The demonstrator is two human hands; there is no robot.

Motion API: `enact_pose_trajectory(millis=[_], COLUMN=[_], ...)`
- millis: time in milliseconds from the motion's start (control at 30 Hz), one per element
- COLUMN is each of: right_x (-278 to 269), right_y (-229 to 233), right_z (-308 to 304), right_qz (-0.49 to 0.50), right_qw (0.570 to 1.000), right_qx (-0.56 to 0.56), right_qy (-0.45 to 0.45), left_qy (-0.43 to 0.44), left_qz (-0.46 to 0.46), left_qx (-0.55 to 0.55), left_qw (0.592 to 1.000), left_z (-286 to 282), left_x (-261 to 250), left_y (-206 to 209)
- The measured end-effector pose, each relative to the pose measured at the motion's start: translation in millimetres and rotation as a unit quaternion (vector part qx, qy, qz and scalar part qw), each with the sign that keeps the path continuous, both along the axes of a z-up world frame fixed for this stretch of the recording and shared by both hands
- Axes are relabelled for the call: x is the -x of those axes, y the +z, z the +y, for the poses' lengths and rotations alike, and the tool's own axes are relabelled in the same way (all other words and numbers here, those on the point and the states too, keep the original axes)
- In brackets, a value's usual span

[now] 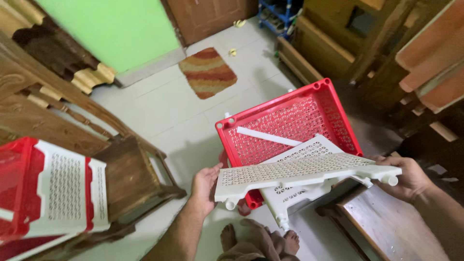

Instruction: The person assembles red and white plastic crates by hand, inserting white plastic corner pieces into the crate frames. The person repeatedly picks up crate frames and corner pieces, aligns them, and presses them together to form the crate structure.

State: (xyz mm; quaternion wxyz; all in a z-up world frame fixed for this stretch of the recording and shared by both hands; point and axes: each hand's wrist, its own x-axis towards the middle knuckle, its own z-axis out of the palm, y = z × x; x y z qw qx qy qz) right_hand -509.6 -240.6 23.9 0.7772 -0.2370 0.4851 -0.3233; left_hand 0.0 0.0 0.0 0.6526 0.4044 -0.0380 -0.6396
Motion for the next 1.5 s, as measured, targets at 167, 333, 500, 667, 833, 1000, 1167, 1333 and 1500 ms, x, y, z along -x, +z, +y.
enact_pose_trajectory(millis=[167, 333, 500, 667, 833, 1000, 1167, 1333, 1500], right_x=[9.4, 15.0, 16.9, 16.0, 2.7, -17.7, -17.0, -13.2, -33.7], right_y=[-10.7, -28.7, -71.6, -105.7, -106.8, -89.9, -109.4, -115.0, -67.6], right_z=[-22.8, -53.7, -76.5, -88.3, -94.8, -102.9, -114.6, -120.4, -108.7], right_qz=[0.187, 0.291, 0.331, 0.368, 0.399, 0.496, 0.455, 0.511, 0.542], right_qw=[0.952, 0.900, 0.881, 0.887, 0.873, 0.818, 0.821, 0.759, 0.746], right_qx=[-0.016, 0.034, 0.061, 0.083, 0.118, 0.043, 0.151, 0.191, 0.213], right_qy=[0.242, 0.322, 0.333, 0.267, 0.254, 0.287, 0.310, 0.357, 0.324], left_qy=[-0.006, -0.094, -0.106, -0.109, -0.143, -0.133, -0.162, -0.165, -0.177], left_qz=[-0.152, -0.128, -0.172, -0.244, -0.250, -0.300, -0.328, -0.326, -0.439], left_qx=[-0.260, -0.181, -0.251, -0.254, -0.269, -0.236, -0.290, -0.279, -0.325], left_qw=[0.954, 0.971, 0.947, 0.930, 0.919, 0.915, 0.885, 0.888, 0.819], left_z=[-5.7, -18.1, -41.7, -56.3, -57.1, -67.6, -71.9, -68.4, -70.7], left_x=[45.2, 59.5, 76.5, 92.0, 93.9, 102.0, 112.7, 117.1, 111.4], left_y=[30.6, 0.6, -35.6, -69.6, -86.2, -83.3, -73.4, -70.8, -48.1])
